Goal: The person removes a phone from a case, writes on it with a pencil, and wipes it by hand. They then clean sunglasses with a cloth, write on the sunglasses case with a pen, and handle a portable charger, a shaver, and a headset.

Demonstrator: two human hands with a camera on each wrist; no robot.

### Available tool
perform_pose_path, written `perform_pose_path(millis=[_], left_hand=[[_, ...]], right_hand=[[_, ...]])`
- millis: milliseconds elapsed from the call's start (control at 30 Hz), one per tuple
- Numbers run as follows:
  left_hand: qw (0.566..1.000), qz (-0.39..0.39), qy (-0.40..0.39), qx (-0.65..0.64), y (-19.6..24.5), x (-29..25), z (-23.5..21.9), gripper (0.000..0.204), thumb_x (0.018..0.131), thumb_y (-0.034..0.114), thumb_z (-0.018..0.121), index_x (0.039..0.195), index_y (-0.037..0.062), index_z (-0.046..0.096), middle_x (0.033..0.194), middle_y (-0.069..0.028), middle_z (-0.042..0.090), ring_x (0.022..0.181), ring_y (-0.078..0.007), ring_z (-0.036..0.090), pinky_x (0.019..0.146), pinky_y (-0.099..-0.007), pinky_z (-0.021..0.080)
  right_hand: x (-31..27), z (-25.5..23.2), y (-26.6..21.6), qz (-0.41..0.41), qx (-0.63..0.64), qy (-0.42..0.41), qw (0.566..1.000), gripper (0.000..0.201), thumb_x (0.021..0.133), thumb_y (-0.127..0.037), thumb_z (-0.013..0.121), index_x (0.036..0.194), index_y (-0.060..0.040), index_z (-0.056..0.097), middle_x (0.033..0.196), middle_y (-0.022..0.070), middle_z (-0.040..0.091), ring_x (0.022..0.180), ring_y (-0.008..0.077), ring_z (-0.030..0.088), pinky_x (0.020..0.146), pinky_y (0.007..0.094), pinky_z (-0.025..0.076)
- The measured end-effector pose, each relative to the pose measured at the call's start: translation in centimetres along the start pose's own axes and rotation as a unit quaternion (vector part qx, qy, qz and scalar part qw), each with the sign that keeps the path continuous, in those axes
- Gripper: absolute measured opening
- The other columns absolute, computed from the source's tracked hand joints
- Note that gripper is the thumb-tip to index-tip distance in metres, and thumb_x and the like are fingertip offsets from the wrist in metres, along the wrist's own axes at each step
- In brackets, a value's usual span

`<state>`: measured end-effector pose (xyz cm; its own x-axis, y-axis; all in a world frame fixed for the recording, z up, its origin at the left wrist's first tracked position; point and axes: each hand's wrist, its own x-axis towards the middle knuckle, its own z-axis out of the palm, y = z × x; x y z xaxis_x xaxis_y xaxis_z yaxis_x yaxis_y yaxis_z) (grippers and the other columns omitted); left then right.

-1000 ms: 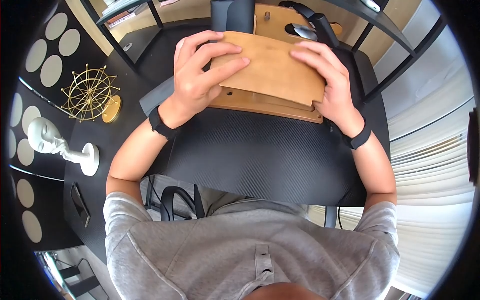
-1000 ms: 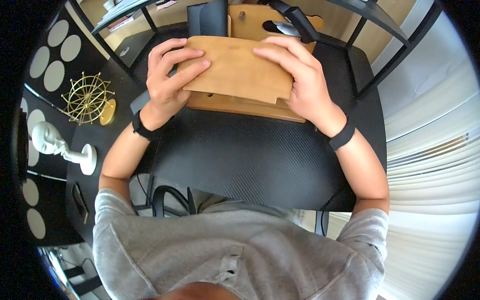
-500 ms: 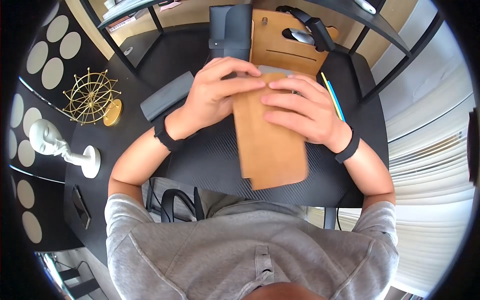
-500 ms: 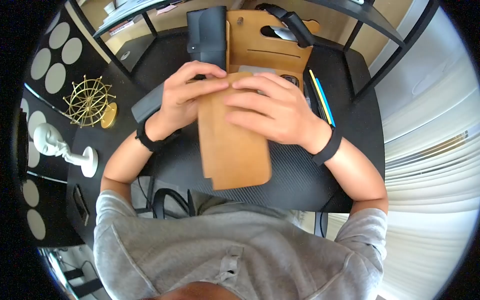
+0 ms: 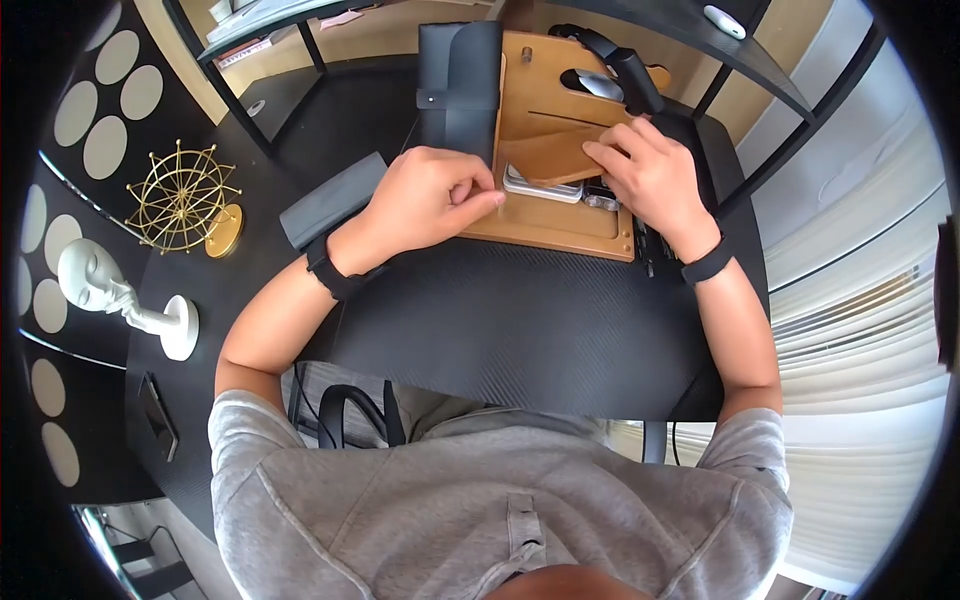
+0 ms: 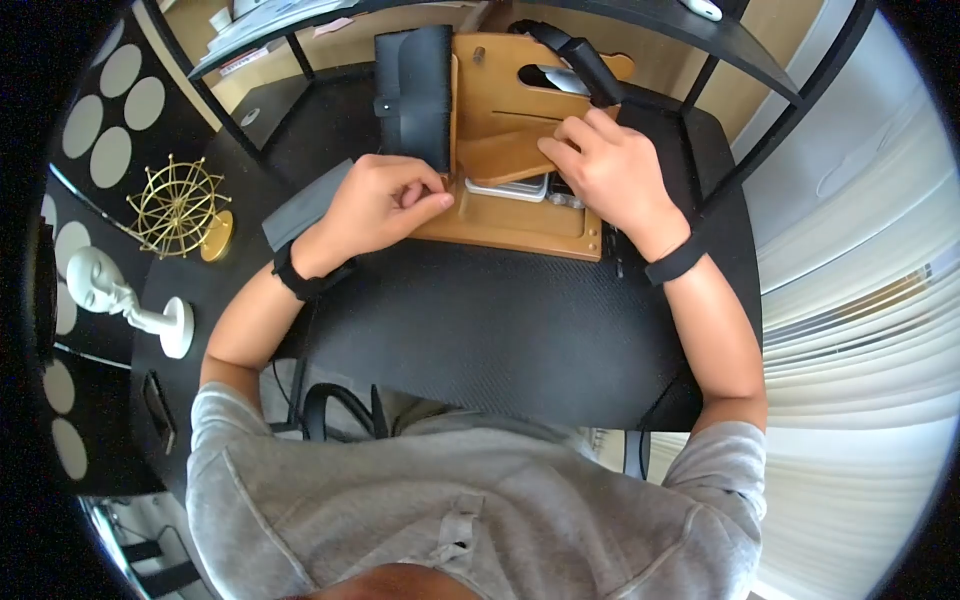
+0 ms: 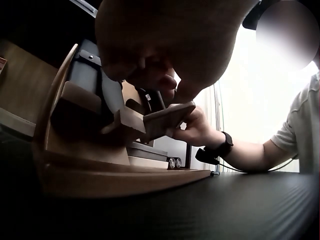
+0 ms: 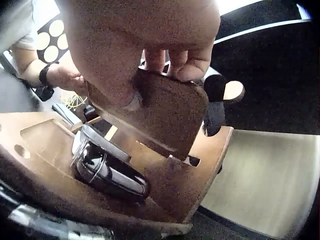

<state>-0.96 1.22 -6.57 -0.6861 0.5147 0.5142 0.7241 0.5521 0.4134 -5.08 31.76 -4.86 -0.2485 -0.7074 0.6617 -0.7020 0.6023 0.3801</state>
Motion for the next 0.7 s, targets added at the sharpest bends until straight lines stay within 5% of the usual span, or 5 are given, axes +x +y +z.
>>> perform_pose_path(millis=[133, 233, 333, 700], left_hand=[[0.998, 0.032, -0.035, 0.028, -0.3, 0.0, 0.1, 0.024, 0.087, 0.013, 0.078, 0.108, 0.0033, 0.073, 0.082, -0.0074, 0.064, 0.058, -0.0177, 0.057, 0.056, -0.0328, 0.047], [0.997, 0.003, -0.077, -0.001, 0.9, -0.2, 0.1, 0.049, 0.085, 0.012, 0.079, 0.131, 0.0057, 0.064, 0.111, -0.0102, 0.066, 0.065, -0.0193, 0.061, 0.063, -0.0330, 0.053], [0.996, 0.053, -0.070, -0.008, 0.6, -0.3, 0.6, 0.066, 0.083, 0.012, 0.081, 0.143, 0.0075, 0.055, 0.135, -0.0122, 0.058, 0.075, -0.0210, 0.065, 0.070, -0.0326, 0.057], [0.993, 0.016, -0.113, -0.009, 1.1, -0.4, 0.9, 0.062, 0.084, 0.012, 0.081, 0.140, 0.0039, 0.055, 0.140, -0.0153, 0.056, 0.079, -0.0223, 0.069, 0.073, -0.0335, 0.059]], right_hand=[[-0.5, 0.6, -0.2, 0.040, -0.002, -0.011, 0.999, 0.026, 0.076, -0.008, 0.074, 0.102, -0.0127, 0.074, 0.082, 0.0009, 0.055, 0.074, 0.0183, 0.064, 0.059, 0.0317, 0.055], [-1.1, 1.3, -0.1, 0.056, 0.001, -0.026, 0.998, 0.027, 0.077, -0.008, 0.074, 0.104, -0.0127, 0.074, 0.081, 0.0019, 0.054, 0.069, 0.0188, 0.065, 0.057, 0.0332, 0.055], [-1.4, 1.7, -0.2, 0.051, -0.003, -0.028, 0.998, 0.028, 0.077, -0.008, 0.074, 0.104, -0.0126, 0.074, 0.081, 0.0028, 0.053, 0.066, 0.0191, 0.066, 0.056, 0.0340, 0.055], [-1.0, 2.5, -0.6, 0.057, 0.000, -0.023, 0.998, 0.023, 0.079, -0.009, 0.071, 0.101, -0.0118, 0.073, 0.081, 0.0026, 0.056, 0.066, 0.0182, 0.068, 0.054, 0.0326, 0.054]])
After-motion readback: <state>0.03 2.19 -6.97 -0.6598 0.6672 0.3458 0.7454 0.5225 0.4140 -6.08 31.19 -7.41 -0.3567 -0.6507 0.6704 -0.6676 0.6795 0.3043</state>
